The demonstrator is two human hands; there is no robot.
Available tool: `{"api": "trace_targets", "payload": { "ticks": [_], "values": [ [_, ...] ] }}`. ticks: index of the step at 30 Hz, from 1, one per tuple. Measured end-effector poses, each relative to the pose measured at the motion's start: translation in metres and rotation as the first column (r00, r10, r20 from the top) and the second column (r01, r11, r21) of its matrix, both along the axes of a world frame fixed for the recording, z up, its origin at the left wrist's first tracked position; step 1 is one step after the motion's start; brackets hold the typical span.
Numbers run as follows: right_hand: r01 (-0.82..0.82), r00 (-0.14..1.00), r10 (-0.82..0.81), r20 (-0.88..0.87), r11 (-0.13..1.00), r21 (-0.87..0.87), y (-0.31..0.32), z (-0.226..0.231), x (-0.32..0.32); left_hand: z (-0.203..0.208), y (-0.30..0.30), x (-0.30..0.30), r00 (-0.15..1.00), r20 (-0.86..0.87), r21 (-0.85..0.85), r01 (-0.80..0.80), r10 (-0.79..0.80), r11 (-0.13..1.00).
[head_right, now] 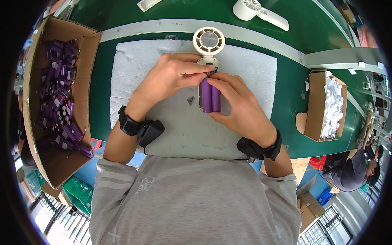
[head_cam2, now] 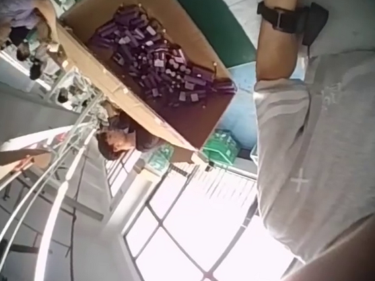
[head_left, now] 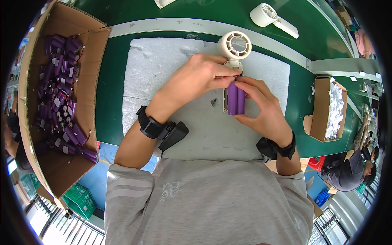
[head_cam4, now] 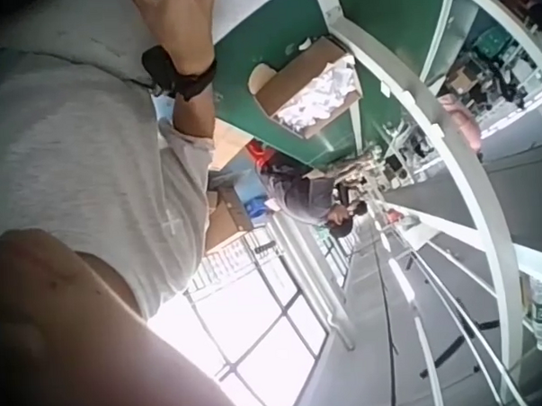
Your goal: The person assembles handheld fans by connecting battery wires to circuit boards and fitting the components into the fan housings. After completing each assembly, the person places it on the conveyor belt and repeats the process with new components.
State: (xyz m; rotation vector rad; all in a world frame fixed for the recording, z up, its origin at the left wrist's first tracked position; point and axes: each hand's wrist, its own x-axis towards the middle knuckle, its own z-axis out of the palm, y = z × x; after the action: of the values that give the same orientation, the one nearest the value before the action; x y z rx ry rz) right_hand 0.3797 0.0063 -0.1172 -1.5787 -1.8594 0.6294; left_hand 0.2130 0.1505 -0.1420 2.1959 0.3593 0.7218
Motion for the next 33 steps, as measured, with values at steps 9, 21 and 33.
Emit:
{"api": "trace_targets", "payload": {
  "ticks": [9,21,33],
  "values": [
    [0.051,0.997,-0.051,0.060,0.999,0.008,-0.005,0.002,-0.012,0.002,0.001,-0.001,1.000,0.002,-0.028,-0.015,0.015,0.999],
    [0.174,0.982,-0.174,0.072,0.985,0.010,-0.009,0.003,-0.024,0.006,0.002,-0.002,0.999,-0.050,-0.061,-0.010,0.007,0.998],
    [0.090,0.977,-0.096,0.188,0.995,0.042,-0.008,0.003,-0.017,0.004,0.003,-0.006,0.995,-0.090,-0.140,0.026,-0.039,0.990]
  ]
}}
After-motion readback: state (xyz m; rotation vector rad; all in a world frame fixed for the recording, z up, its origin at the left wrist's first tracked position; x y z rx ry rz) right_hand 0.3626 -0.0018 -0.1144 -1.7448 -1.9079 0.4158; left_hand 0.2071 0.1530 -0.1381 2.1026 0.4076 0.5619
